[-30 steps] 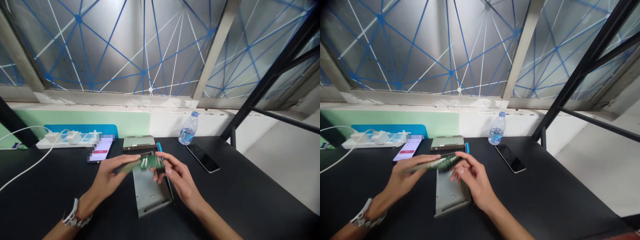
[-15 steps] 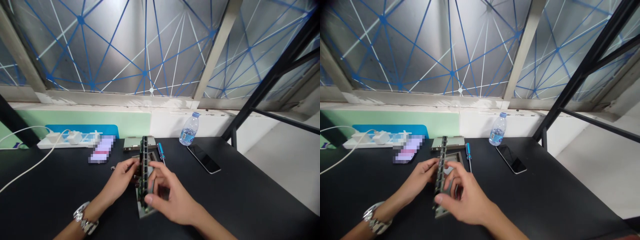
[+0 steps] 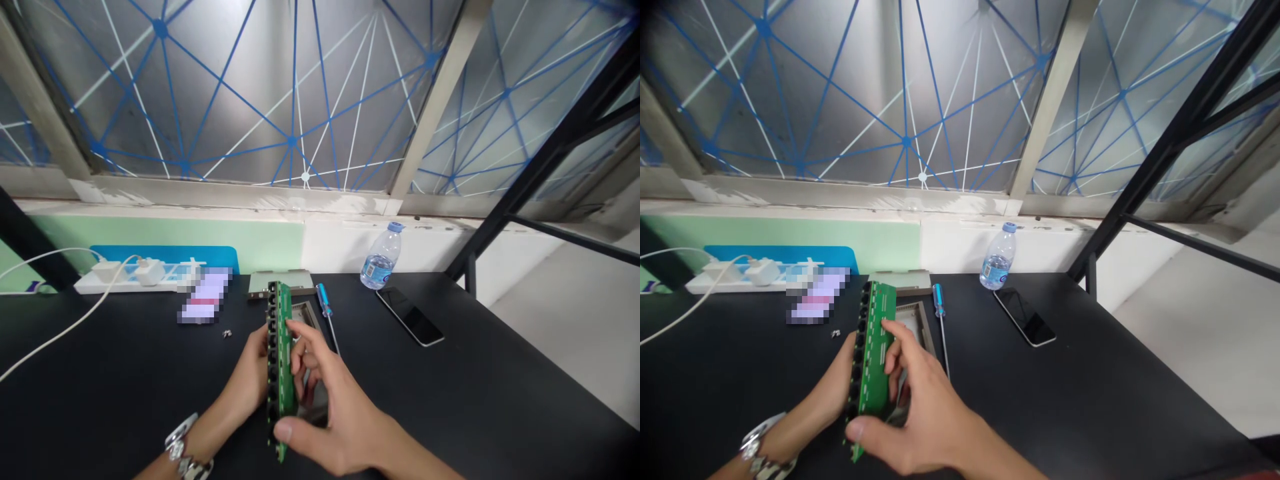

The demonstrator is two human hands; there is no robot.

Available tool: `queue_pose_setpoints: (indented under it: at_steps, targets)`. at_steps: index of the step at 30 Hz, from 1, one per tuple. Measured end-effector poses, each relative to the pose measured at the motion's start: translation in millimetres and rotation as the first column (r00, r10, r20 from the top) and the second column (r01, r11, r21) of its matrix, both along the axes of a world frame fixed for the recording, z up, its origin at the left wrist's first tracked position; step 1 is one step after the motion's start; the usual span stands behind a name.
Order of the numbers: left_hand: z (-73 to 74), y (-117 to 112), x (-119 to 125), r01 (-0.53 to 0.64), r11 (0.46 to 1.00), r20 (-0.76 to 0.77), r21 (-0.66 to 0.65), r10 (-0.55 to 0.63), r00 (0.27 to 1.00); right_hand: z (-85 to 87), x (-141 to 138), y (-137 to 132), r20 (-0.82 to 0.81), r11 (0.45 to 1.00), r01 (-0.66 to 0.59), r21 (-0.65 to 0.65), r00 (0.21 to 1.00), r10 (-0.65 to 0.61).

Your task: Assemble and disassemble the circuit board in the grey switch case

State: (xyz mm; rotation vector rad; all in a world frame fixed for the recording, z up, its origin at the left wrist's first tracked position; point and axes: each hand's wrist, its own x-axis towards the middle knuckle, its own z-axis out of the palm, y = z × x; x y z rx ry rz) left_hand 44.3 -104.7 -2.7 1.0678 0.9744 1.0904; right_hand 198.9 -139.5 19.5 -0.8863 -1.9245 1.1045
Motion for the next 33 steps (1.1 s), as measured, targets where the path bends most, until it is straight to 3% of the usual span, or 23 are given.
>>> queue_pose_setpoints:
  at_steps: [6,8,10,13,17,22,25,29,33]
  targets:
    - [5.8,13.0,-9.6,-0.05,0.968,-0.216,0.246,0.105,0.971,4.7,-4.9,3.5,-0.085,0.985,0.16,-0.072,0.982,-0.166]
    - [9.7,18.3,-19.5,-0.015,0.969,-0.302,0.247,0.091,0.949,6.5,3.6,12.6,-0.153,0.967,0.22,-0.13,0.959,-0.239]
    - [14.5,21.8,-29.8,0.017,0.982,-0.325,0.187,0.046,0.944,5.7,14.2,23.9,-0.169,0.931,0.24,-0.275,0.941,-0.293]
    - [21.7,22.7,-39.4,0.025,0.993,-0.228,0.112,0.001,0.974,-1.1,23.8,38.0,-0.156,0.896,0.227,-0.381,0.939,-0.305]
    - [26.3,18.2,-37.8,0.09,0.991,0.026,0.095,-0.093,0.995,-9.0,16.5,41.6,-0.172,0.915,0.132,-0.381,0.962,-0.21]
    - [24.8,11.4,-29.6,0.216,0.973,0.19,0.082,-0.228,0.955,0.7,3.9,30.5,-0.22,0.911,0.027,-0.412,0.967,-0.129]
    - [24.6,7.5,-25.7,0.255,0.962,0.215,0.102,-0.271,0.938,6.6,5.0,24.7,-0.235,0.878,0.075,-0.473,0.95,-0.208]
    - [23.8,8.2,-24.5,0.182,0.972,0.185,0.151,-0.209,0.96,4.7,7.9,26.0,-0.206,0.829,0.119,-0.547,0.941,-0.27]
    - [21.5,15.8,-30.0,0.098,0.984,0.065,0.148,-0.108,0.992,-1.8,9.3,35.1,-0.159,0.882,0.076,-0.465,0.973,-0.168]
